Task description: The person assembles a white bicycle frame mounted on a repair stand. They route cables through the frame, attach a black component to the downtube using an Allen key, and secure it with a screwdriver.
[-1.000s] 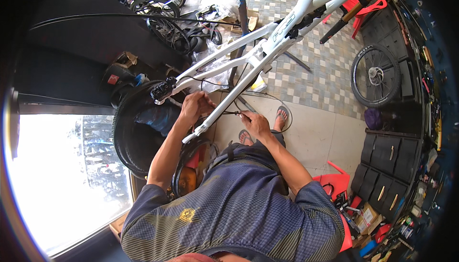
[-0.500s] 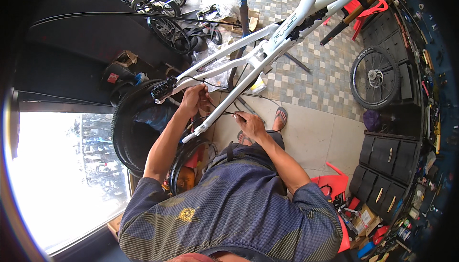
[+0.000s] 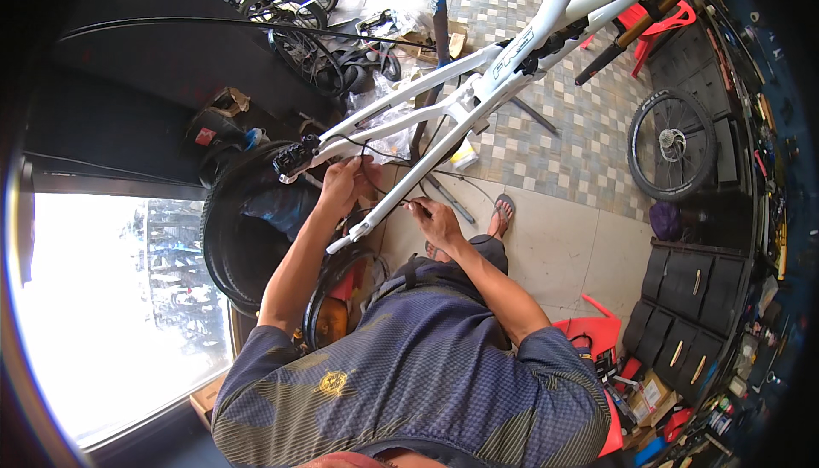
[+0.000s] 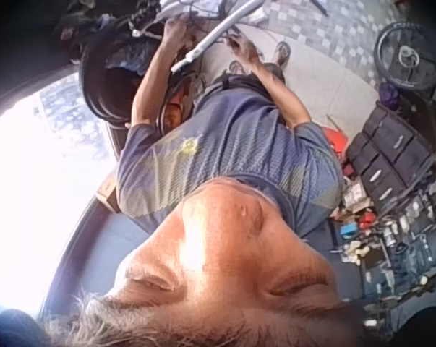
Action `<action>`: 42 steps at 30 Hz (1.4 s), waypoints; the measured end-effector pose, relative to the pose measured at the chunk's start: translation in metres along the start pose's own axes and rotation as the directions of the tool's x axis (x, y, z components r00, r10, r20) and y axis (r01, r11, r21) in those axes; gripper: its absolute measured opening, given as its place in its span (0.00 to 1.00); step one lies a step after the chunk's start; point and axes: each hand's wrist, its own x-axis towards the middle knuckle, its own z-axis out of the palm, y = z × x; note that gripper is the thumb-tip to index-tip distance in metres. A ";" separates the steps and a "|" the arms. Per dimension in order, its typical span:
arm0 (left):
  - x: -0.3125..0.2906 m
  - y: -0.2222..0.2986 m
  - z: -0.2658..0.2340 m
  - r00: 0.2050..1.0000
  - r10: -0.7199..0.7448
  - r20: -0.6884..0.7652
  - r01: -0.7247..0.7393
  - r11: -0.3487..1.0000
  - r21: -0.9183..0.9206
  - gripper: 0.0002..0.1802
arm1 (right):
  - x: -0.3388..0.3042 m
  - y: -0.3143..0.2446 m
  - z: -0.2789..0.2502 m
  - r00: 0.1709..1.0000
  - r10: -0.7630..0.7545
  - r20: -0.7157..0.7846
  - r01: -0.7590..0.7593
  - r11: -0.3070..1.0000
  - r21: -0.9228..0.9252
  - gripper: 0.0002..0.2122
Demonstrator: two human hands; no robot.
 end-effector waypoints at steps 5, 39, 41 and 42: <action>-0.005 -0.001 0.005 0.998 -0.022 0.057 0.015 0.992 0.124 0.13 | -0.011 0.004 -0.006 0.987 0.106 0.119 -0.119 0.986 0.115 0.16; 0.020 0.001 -0.005 0.993 -0.072 0.093 0.087 0.981 -0.174 0.16 | -0.012 0.015 -0.044 0.981 0.013 0.196 -0.080 0.938 0.338 0.18; -0.002 0.001 -0.005 0.978 -0.168 0.122 0.184 0.973 -0.137 0.16 | -0.014 0.021 -0.053 0.987 0.024 0.160 -0.078 0.937 0.341 0.18; -0.015 0.002 -0.008 0.975 -0.181 0.126 0.196 0.973 -0.124 0.16 | -0.016 0.018 -0.056 0.989 0.032 0.148 -0.082 0.934 0.347 0.18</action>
